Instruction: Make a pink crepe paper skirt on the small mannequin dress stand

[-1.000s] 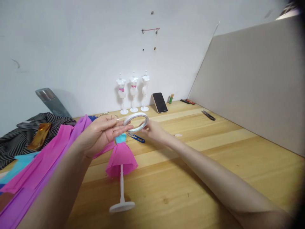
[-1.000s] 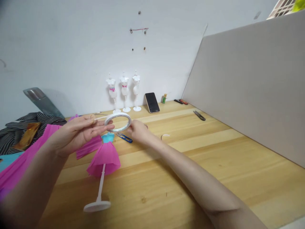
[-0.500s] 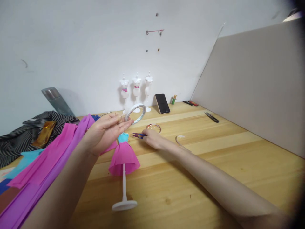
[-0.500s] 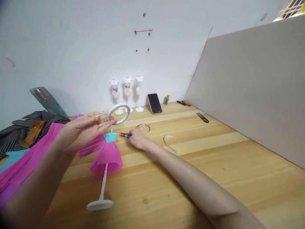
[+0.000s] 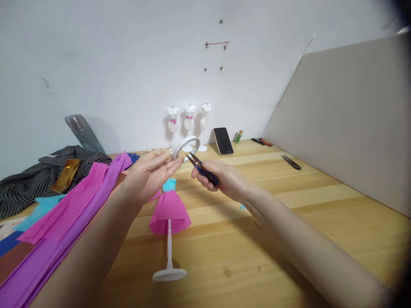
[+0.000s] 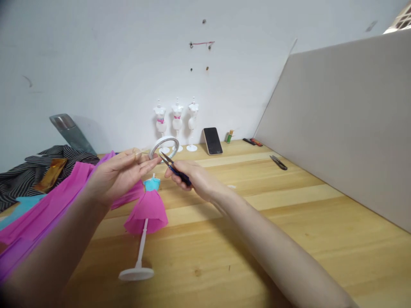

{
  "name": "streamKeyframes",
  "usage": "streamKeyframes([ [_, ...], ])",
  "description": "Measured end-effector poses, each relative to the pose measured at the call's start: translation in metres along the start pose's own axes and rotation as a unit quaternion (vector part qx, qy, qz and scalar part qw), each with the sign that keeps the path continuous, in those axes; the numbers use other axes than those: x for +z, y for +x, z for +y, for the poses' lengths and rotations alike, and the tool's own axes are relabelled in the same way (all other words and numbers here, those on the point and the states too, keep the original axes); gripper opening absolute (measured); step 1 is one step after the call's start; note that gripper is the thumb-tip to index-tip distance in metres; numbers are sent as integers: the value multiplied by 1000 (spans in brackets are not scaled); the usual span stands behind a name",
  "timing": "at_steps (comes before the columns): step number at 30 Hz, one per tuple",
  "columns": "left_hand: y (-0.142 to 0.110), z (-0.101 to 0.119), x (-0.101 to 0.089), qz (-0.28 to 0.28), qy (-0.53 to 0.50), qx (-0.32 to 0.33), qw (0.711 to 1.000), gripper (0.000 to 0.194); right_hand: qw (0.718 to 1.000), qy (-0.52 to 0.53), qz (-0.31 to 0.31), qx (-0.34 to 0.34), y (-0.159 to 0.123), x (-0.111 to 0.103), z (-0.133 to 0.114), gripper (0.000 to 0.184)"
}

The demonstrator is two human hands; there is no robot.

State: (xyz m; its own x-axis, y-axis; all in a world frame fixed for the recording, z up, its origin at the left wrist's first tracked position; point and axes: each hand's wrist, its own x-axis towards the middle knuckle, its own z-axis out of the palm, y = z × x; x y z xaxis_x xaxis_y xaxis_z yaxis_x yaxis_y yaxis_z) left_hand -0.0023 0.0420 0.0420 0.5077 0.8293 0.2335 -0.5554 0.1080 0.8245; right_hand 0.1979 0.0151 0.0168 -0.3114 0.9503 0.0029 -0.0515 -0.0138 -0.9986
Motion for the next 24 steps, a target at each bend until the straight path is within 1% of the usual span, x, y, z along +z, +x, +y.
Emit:
streamKeyframes([
  [3, 0, -5, 3, -1, 2, -16, 1000, 19, 998, 56, -5, 29, -6, 14, -5, 32],
  [6, -1, -9, 6, 3, 1, -26, 1000, 14, 993, 106, -13, 53, -9, 22, -6, 27],
  [13, -1, -17, 12, -22, 5, -29, 999, 10, 984, 166, -22, 53, -7, 18, -4, 25],
  [16, -1, -17, 14, -21, 18, -35, 999, 12, 983, 172, -22, 65, -6, 18, -4, 25],
  [21, -1, -18, 14, -26, 34, -41, 998, 12, 981, 186, -17, 59, -6, 20, -1, 25],
  [24, -1, -19, 13, -24, 48, -43, 998, 15, 976, 204, -25, 67, -5, 20, 0, 26],
])
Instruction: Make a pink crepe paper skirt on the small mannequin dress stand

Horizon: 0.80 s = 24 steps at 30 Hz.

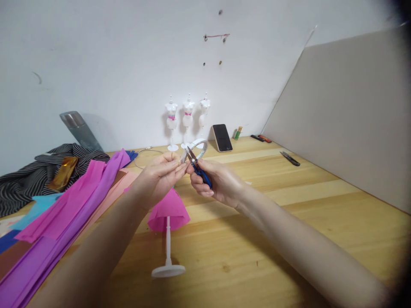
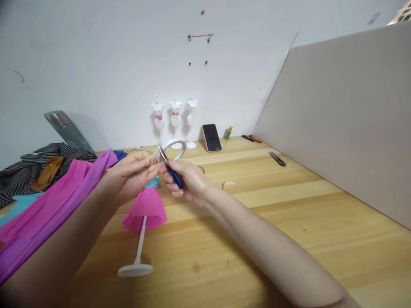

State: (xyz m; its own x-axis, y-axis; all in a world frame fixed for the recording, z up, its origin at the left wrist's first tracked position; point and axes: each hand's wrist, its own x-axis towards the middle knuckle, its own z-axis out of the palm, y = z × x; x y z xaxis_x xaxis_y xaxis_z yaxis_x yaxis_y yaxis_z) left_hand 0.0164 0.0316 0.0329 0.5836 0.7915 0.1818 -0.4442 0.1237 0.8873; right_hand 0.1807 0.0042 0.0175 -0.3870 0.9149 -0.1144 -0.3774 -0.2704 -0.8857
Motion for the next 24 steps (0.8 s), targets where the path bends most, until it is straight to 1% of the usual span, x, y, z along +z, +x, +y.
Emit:
streamKeyframes([
  [11, -2, -2, 0, 19, 20, -3, 1000, 16, 998, 41, -19, 43, -1, 0, -3, 28],
  [17, -4, 0, 0, -3, 35, 10, 999, 15, 997, 37, -17, 69, 5, -2, 3, 24],
  [19, -2, 0, -3, -6, 18, 10, 1000, 16, 998, 4, -4, 60, 7, -3, 8, 23],
  [21, 0, 0, -7, -2, 7, 13, 1000, 16, 997, -58, 4, 42, 7, -3, 10, 25],
  [24, 4, 3, -15, 31, 7, 15, 999, 15, 983, -182, -7, 12, 2, -4, 5, 31],
])
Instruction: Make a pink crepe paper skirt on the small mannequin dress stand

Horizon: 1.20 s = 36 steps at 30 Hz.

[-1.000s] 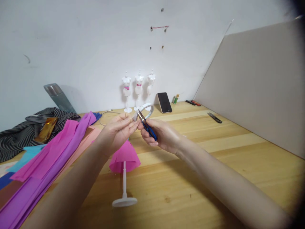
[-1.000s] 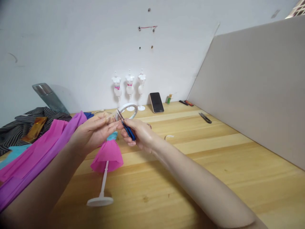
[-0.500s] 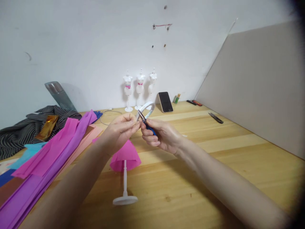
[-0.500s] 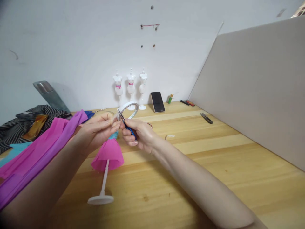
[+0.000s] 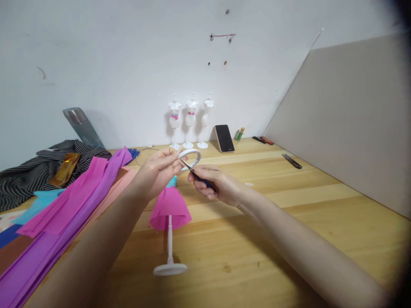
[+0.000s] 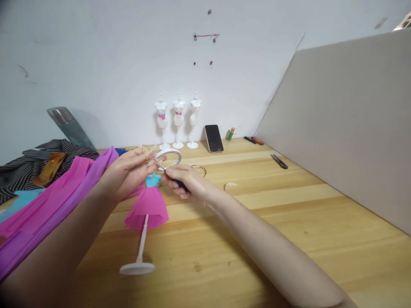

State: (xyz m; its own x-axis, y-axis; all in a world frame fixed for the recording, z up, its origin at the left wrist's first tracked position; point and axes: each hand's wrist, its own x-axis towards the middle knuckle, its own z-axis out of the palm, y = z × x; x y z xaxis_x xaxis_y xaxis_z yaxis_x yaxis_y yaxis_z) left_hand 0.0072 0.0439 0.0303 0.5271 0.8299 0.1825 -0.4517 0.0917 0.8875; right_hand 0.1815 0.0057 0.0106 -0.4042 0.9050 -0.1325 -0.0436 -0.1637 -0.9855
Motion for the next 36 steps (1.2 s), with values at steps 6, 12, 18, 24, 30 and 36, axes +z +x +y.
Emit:
streamKeyframes([
  [6, 0, 12, -10, 25, -22, 29, 999, 19, 894, -446, 32, -42, -6, -30, -13, 21],
  [12, -4, 11, -13, -12, 38, -62, 997, 12, 777, -608, -63, 154, 7, -43, 5, 32],
  [18, -1, 5, -18, -38, 42, -82, 995, 11, 805, -589, 56, 38, 0, -58, -10, 6],
  [24, 1, 1, -20, -44, 38, -79, 995, 12, 926, -366, -90, -18, -12, -63, -23, 41],
  [30, -1, 5, -22, -22, 77, -83, 993, 13, 935, -312, -159, -48, -12, -66, -21, 20],
  [36, -6, 22, -16, 19, 222, -124, 967, 18, 860, -500, -104, 4, 0, -67, -12, 21],
])
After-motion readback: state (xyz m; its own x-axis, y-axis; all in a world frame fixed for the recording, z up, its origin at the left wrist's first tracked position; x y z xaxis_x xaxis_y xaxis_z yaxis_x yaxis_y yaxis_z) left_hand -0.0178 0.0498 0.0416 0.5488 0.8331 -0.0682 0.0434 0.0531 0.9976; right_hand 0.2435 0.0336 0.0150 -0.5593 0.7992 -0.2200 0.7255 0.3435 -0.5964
